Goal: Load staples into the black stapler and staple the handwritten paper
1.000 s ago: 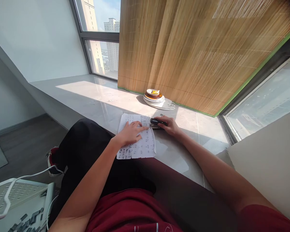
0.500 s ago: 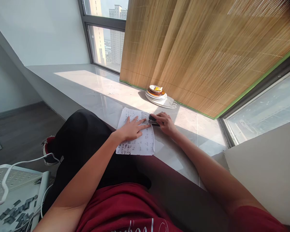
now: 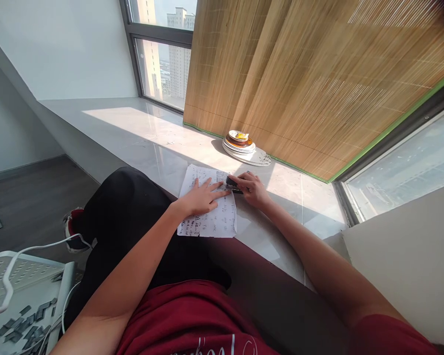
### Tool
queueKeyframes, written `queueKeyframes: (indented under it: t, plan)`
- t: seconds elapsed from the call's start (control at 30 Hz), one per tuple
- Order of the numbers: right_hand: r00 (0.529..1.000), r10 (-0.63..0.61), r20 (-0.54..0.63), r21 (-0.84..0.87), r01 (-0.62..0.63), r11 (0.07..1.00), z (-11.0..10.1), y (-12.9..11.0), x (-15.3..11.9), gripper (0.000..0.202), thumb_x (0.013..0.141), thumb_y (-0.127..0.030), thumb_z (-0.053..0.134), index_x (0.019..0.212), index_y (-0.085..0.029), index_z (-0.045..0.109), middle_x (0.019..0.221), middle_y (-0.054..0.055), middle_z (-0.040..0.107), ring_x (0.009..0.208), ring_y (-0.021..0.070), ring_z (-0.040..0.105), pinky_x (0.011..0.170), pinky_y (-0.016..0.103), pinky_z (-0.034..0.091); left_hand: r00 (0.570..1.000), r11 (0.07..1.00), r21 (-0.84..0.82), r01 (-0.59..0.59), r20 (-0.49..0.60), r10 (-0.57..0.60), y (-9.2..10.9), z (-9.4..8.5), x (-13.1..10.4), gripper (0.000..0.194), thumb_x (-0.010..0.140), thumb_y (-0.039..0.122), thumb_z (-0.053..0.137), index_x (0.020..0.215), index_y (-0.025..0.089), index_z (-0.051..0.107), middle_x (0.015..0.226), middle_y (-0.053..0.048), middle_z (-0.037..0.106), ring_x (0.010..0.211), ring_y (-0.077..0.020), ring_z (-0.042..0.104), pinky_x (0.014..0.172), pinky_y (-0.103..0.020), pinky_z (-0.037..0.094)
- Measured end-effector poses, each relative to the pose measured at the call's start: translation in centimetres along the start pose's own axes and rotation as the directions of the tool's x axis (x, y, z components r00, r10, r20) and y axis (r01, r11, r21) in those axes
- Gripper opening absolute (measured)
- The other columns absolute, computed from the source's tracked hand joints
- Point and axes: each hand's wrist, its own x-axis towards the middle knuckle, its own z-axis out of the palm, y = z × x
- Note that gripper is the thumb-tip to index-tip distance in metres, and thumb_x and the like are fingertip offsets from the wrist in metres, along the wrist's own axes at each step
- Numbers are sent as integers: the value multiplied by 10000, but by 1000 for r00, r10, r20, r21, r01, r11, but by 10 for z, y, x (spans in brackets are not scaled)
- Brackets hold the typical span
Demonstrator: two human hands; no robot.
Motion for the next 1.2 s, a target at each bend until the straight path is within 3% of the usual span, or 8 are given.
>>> queueKeyframes:
  t: [0.47, 1.2]
  plan:
    - [1000, 16, 4, 10, -16, 1000, -1, -2, 1, 497, 1023, -157, 488, 1443, -350, 671, 1123, 78, 733, 1022, 277, 603, 908, 432, 421, 1000, 1000, -19, -8, -7, 8, -1, -1, -1, 652, 1040, 304, 409, 1660, 474, 297, 1785, 67, 117, 1645, -396, 34, 1250, -759, 16]
    - [992, 84, 92, -120, -72, 990, -4, -11, 6, 528, 993, -128, 500, 1420, -377, 687, 1116, 87, 726, 993, 287, 572, 848, 425, 391, 1000, 999, -42, -5, -25, 4, 0, 0, 0, 631, 1039, 336, 429, 1644, 488, 331, 1780, 79, 140, 1645, -395, 54, 1252, -759, -11]
